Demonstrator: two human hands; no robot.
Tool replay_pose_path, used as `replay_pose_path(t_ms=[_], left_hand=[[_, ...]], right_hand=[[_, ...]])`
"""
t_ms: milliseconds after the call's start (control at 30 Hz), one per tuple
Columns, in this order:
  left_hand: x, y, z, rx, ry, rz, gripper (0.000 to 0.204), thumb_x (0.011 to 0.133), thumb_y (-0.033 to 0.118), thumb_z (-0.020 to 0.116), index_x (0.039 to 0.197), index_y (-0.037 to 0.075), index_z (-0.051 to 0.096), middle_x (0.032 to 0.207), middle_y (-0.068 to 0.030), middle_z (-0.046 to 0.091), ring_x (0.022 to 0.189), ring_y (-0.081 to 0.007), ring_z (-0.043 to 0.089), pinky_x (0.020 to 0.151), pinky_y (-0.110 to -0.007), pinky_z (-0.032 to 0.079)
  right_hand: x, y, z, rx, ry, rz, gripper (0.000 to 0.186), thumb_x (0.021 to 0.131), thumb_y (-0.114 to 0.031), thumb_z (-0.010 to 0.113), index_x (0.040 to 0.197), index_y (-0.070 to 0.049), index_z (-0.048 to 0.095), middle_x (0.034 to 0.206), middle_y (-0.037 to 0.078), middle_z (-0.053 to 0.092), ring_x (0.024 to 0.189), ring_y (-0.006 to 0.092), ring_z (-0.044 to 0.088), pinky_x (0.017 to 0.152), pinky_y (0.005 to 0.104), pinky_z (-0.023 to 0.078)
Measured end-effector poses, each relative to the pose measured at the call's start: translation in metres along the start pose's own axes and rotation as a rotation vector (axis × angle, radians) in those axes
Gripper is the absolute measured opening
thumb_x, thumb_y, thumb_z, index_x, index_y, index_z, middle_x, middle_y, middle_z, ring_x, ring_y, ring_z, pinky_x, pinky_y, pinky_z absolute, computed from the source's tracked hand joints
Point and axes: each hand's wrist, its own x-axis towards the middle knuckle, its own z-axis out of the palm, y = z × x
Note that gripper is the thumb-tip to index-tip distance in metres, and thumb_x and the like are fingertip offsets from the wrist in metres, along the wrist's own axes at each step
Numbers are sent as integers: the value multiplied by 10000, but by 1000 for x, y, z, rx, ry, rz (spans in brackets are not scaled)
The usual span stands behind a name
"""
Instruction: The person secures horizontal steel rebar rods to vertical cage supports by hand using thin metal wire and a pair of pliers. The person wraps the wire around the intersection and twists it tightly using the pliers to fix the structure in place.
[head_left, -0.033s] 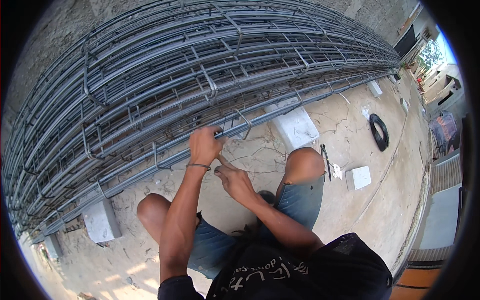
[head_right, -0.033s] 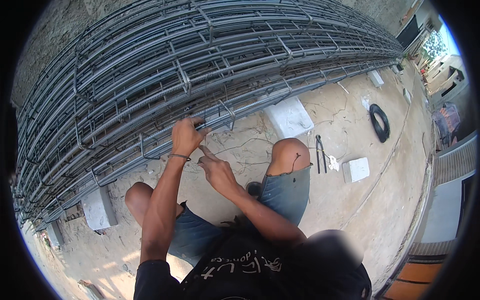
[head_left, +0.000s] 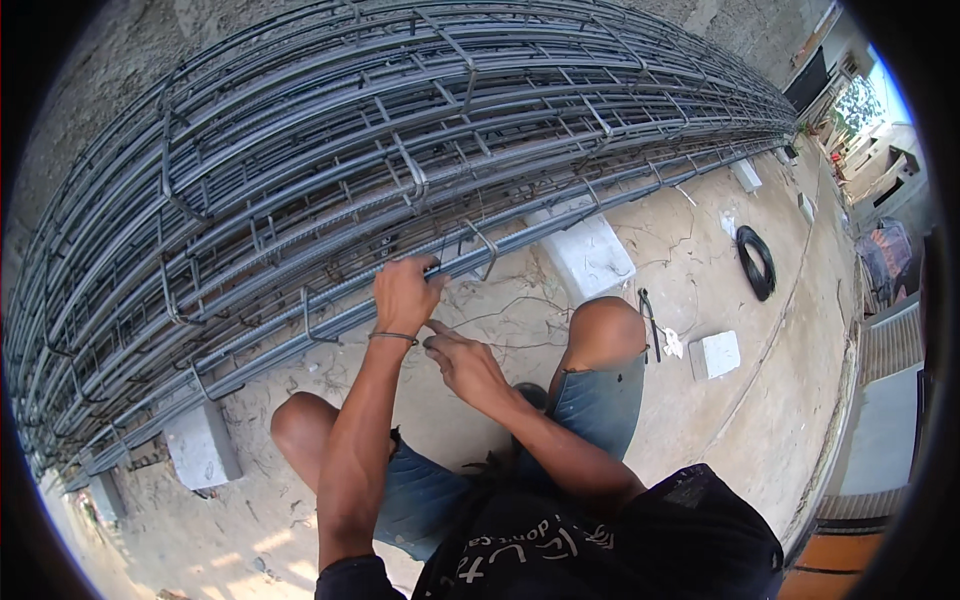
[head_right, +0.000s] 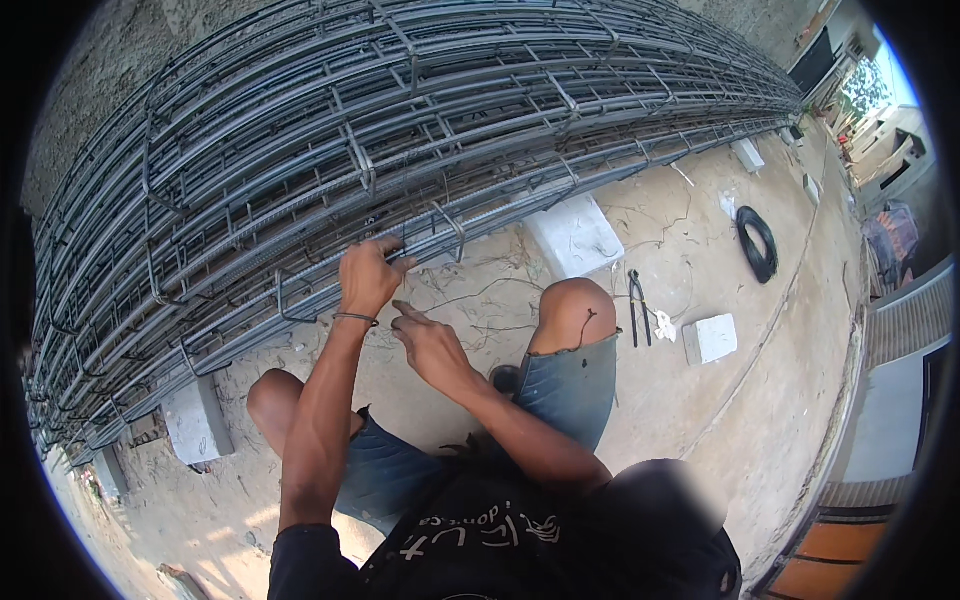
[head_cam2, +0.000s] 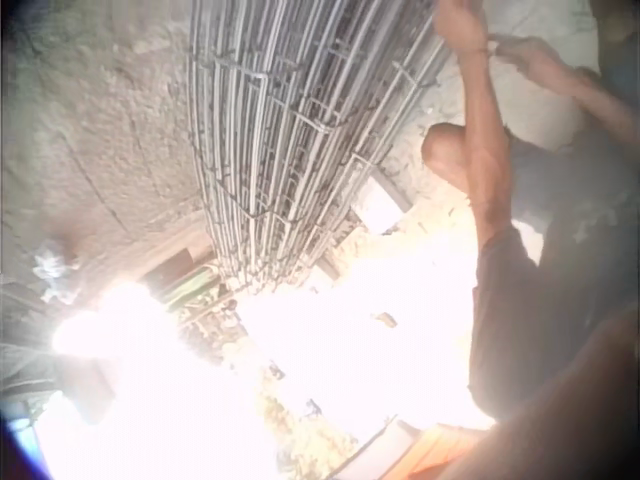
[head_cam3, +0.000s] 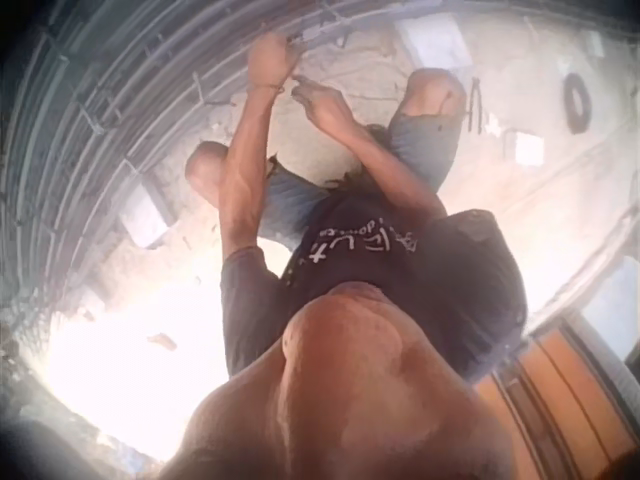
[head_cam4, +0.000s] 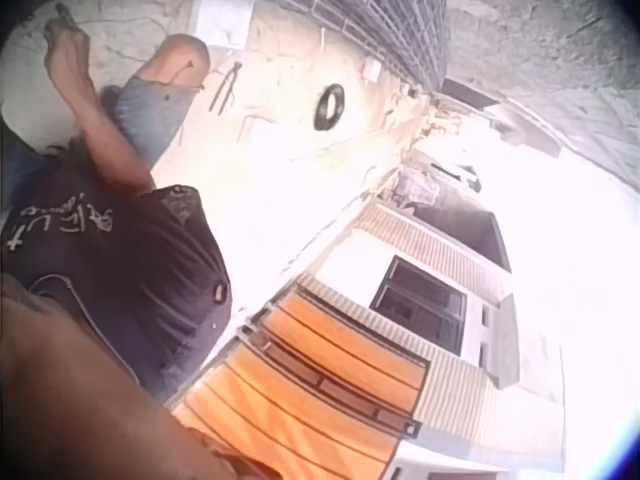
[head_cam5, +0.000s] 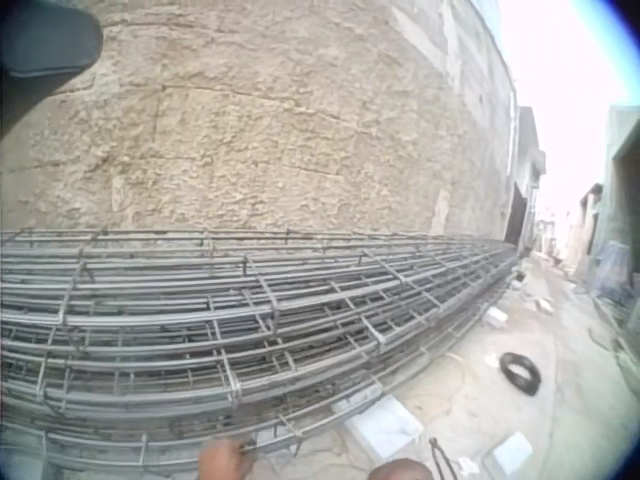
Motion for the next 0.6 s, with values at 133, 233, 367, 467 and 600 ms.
replay_pose_path(t_ms=[133, 233, 367, 467, 600], left_hand=[[-1, -23, 20, 125, 177, 174, 188, 740, 206, 706, 854, 59, 678, 800, -143, 662, 736, -352, 631, 620, -441, 484], [-8, -29, 24, 139, 255, 244, 155, 764, 182, 684, 837, 50, 652, 786, -125, 652, 705, -346, 623, 594, -443, 469], [-13, -21, 13, 110, 223, 219, 166, 765, 174, 685, 865, 45, 655, 797, -139, 645, 721, -356, 620, 599, -439, 468], [-10, -12, 9, 46, 207, 225, 170, 774, 162, 673, 890, 40, 648, 811, -146, 640, 729, -362, 620, 611, -440, 474], [-3, -14, 9, 99, 176, 285, 144, 787, 148, 646, 890, 47, 639, 847, -147, 641, 716, -363, 623, 625, -450, 488]], right_hand=[[-6, -39, -50, -147, -102, -70, 312, 819, -160, 666, 1098, -25, 626, 1237, 201, 553, 1024, 413, 568, 861, 435, 478], [-2, -47, -104, -106, -73, -180, 322, 823, -220, 668, 1073, -20, 634, 1157, 189, 604, 968, 375, 606, 821, 399, 496], [7, -57, -157, -32, 31, 16, 308, 806, -164, 702, 1074, -25, 645, 961, 117, 676, 825, 182, 644, 766, 296, 497], [17, -41, -178, 8, 90, -53, 295, 807, -146, 705, 1057, 1, 648, 908, 107, 680, 822, 155, 632, 770, 288, 492], [37, -5, -198, 141, 26, 54, 288, 832, -153, 691, 1056, 23, 650, 924, 93, 678, 845, 138, 615, 798, 284, 485]])
